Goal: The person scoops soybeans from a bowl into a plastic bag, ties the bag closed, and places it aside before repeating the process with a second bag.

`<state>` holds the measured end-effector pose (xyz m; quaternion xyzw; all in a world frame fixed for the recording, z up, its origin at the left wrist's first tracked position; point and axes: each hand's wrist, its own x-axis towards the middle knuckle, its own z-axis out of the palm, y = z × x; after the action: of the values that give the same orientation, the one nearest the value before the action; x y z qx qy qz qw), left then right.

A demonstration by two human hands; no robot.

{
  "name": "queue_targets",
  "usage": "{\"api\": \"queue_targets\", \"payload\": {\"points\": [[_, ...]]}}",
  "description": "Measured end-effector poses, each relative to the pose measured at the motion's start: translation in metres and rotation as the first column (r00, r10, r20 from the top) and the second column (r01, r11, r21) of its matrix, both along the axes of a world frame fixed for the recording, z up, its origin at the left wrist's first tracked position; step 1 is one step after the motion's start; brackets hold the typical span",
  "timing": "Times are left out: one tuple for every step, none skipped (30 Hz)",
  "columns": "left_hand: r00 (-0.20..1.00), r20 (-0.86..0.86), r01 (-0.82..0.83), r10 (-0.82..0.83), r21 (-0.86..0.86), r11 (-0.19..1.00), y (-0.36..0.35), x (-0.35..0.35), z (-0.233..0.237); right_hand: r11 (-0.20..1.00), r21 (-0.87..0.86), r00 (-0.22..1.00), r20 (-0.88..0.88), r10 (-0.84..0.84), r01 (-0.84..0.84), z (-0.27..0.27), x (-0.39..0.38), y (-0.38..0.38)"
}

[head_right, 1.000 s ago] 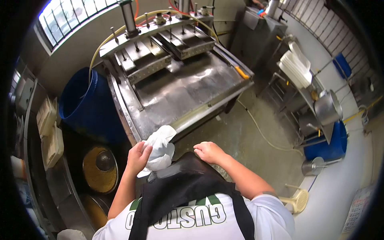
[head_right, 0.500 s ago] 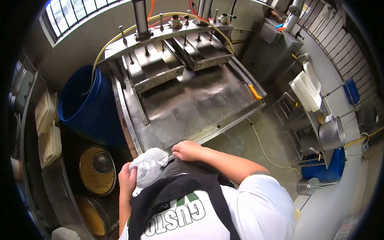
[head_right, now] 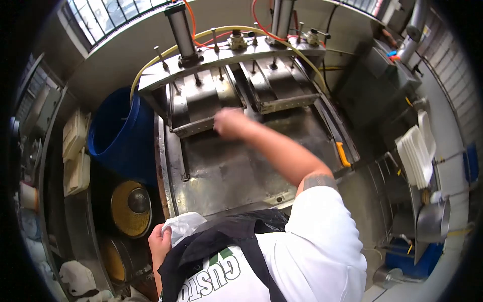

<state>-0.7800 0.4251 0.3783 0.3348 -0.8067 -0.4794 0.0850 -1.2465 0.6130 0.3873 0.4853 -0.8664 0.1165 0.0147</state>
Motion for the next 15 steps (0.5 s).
{"api": "queue_targets", "payload": {"points": [[1.0, 0.007, -0.03, 0.031, -0.045, 0.999, 0.004, 0.0, -0.001, 0.994, 0.009, 0.994, -0.033, -0.105, 0.106, 0.017, -0.047, -0.001], [0.998, 0.012, -0.058, 0.06, -0.089, 0.994, 0.008, -0.002, -0.002, 0.964, -0.094, 0.95, -0.168, -0.263, 0.25, 0.029, -0.093, -0.004], [0.997, 0.013, -0.076, 0.077, -0.093, 0.993, 0.013, -0.003, -0.001, 0.925, 0.079, 0.849, -0.431, -0.305, 0.372, 0.073, -0.118, -0.003], [0.994, 0.014, -0.108, 0.109, -0.08, 0.991, 0.019, -0.004, 0.001, 0.878, -0.28, 0.807, -0.358, -0.47, 0.388, 0.072, -0.174, -0.001], [0.99, 0.016, -0.14, 0.142, -0.067, 0.988, 0.023, -0.004, 0.003, 0.834, -0.326, 0.767, -0.343, -0.542, 0.444, 0.098, -0.195, 0.001], [0.987, 0.02, -0.159, 0.161, -0.071, 0.985, 0.03, -0.005, 0.004, 0.789, -0.349, 0.717, -0.339, -0.61, 0.506, 0.117, -0.215, 0.002], [0.981, -0.001, -0.195, 0.195, -0.039, 0.98, 0.037, -0.006, 0.006, 0.772, -0.242, 0.731, -0.25, -0.635, 0.588, 0.132, -0.24, 0.002], [0.974, -0.021, -0.227, 0.227, -0.009, 0.974, 0.044, -0.008, 0.009, 0.791, -0.178, 0.763, -0.211, -0.612, 0.585, 0.139, -0.251, 0.003], [0.973, 0.021, -0.23, 0.231, -0.024, 0.973, 0.051, -0.012, 0.018, 0.803, -0.176, 0.771, -0.226, -0.596, 0.569, 0.129, -0.268, 0.0], [0.969, 0.026, -0.243, 0.244, -0.029, 0.97, 0.053, -0.011, 0.018, 0.814, -0.174, 0.778, -0.241, -0.58, 0.554, 0.122, -0.278, -0.003], [0.969, 0.07, -0.229, 0.236, -0.093, 0.969, 0.054, -0.009, 0.016, 0.821, -0.175, 0.786, -0.236, -0.572, 0.544, 0.117, -0.29, -0.005], [0.967, 0.114, -0.21, 0.229, -0.156, 0.965, 0.055, -0.008, 0.013, 0.825, -0.154, 0.794, -0.225, -0.565, 0.543, 0.115, -0.299, -0.008], [0.967, 0.082, -0.229, 0.243, -0.147, 0.962, 0.056, -0.008, 0.009, 0.829, -0.133, 0.801, -0.214, -0.559, 0.543, 0.113, -0.306, -0.009], [0.964, 0.086, -0.237, 0.252, -0.149, 0.96, 0.056, -0.008, 0.007, 0.825, -0.154, 0.811, -0.156, -0.563, 0.543, 0.113, -0.314, -0.011], [0.965, 0.074, -0.242, 0.252, -0.125, 0.962, 0.056, -0.009, 0.006, 0.804, -0.195, 0.803, -0.107, -0.587, 0.562, 0.112, -0.312, -0.013]]}}
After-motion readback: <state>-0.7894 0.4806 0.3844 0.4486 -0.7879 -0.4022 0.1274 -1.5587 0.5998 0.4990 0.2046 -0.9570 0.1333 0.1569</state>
